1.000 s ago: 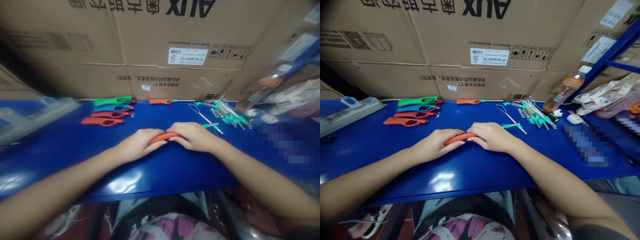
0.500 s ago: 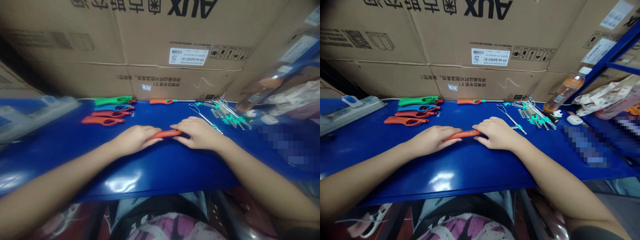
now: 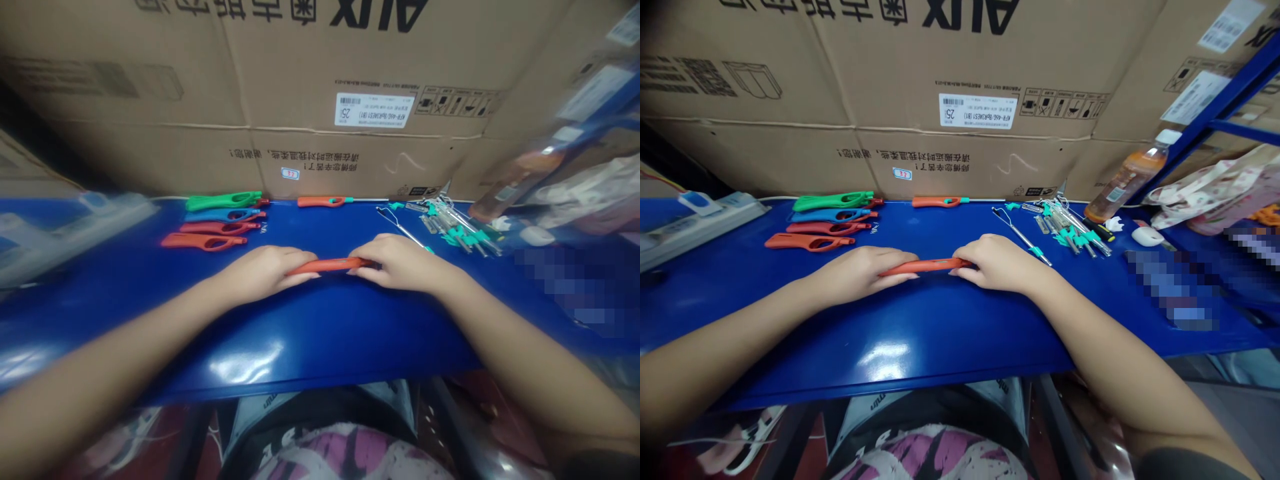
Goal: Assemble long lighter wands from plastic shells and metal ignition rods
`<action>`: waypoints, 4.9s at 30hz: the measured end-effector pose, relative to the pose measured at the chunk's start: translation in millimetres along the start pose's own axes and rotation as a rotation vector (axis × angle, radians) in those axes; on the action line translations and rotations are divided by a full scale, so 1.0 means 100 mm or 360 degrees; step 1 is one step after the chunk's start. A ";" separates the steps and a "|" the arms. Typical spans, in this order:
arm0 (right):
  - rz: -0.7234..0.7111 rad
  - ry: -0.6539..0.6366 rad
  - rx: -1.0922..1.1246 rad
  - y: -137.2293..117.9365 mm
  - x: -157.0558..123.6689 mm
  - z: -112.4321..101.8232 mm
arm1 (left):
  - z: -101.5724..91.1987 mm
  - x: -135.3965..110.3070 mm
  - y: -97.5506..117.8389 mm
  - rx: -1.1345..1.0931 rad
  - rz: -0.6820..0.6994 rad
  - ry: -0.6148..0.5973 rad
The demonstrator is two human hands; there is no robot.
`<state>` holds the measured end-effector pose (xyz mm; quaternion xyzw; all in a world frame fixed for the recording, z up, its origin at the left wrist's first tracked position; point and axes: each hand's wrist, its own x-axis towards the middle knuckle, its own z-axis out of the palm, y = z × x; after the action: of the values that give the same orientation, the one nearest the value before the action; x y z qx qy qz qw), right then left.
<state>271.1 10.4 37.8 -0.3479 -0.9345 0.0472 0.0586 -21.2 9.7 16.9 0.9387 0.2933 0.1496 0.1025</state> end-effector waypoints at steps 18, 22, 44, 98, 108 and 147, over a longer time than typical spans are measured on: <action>0.0046 -0.0140 -0.0103 0.00 0.04 0.08 | 0.12 0.01 -0.02 0.0074 -0.0051 0.0127; 0.0046 -0.0143 -0.0014 -0.01 0.06 0.11 | 0.13 0.02 0.03 0.0081 -0.0175 0.0076; -0.0032 0.0274 -0.0036 0.20 0.03 0.04 | 0.01 0.01 -0.11 -0.0206 -0.0046 0.0159; -0.0397 0.0369 -0.0289 0.18 -0.01 0.04 | 0.06 0.07 -0.01 -0.1917 -0.0802 -0.0330; -0.0477 0.0599 -0.0462 0.14 -0.04 0.00 | 0.03 0.05 0.00 -0.1625 -0.0685 -0.0417; 0.0037 0.0068 0.0168 0.28 0.03 0.12 | 0.13 0.08 0.06 -0.0322 -0.0244 0.0217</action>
<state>284.9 32.7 22.5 -0.3560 -0.9252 0.0897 0.0962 -7.5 7.7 8.4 0.8861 0.3538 0.2335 0.1875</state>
